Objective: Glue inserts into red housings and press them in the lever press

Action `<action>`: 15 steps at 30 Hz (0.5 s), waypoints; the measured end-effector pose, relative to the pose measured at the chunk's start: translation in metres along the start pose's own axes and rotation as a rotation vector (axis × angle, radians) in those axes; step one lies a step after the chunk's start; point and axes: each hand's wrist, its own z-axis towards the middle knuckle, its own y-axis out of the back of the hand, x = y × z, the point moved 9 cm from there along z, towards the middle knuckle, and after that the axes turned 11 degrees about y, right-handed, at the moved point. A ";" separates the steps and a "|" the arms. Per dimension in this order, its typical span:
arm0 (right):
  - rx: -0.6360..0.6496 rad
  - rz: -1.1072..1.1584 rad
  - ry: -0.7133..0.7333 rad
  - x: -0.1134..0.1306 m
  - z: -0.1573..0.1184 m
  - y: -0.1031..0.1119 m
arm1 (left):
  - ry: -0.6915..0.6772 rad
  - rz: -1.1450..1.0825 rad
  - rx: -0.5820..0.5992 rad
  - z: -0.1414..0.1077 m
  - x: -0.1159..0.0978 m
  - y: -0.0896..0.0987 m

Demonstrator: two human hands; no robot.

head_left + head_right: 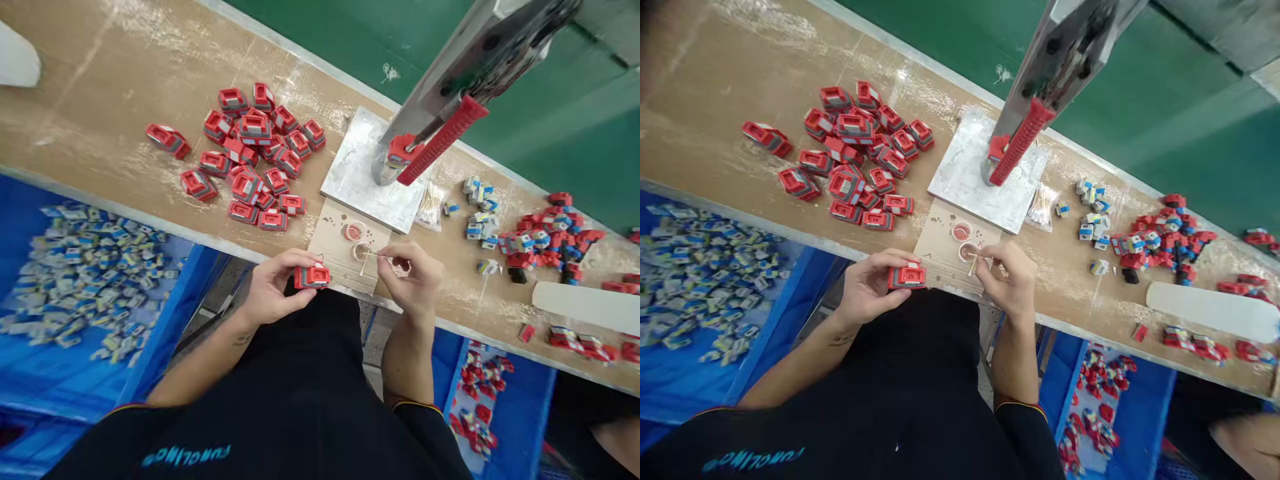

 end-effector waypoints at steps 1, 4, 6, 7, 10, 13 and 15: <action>-0.045 0.048 0.012 0.006 -0.001 0.005 | 0.004 0.020 0.004 0.000 0.000 -0.001; -0.146 0.171 0.054 0.025 -0.004 0.014 | 0.002 0.065 0.022 0.001 -0.001 -0.004; -0.185 0.238 0.091 0.038 -0.003 0.015 | -0.015 0.083 0.045 0.001 -0.004 -0.008; -0.194 0.263 0.108 0.044 -0.002 0.014 | -0.022 0.090 0.055 0.000 -0.005 -0.010; -0.183 0.315 0.127 0.053 0.003 0.006 | -0.039 0.114 0.065 0.000 -0.007 -0.013; -0.157 0.342 0.122 0.055 0.005 -0.003 | -0.056 0.128 0.061 -0.001 -0.009 -0.013; -0.151 0.346 0.124 0.054 0.006 -0.006 | -0.066 0.133 0.056 -0.002 -0.010 -0.013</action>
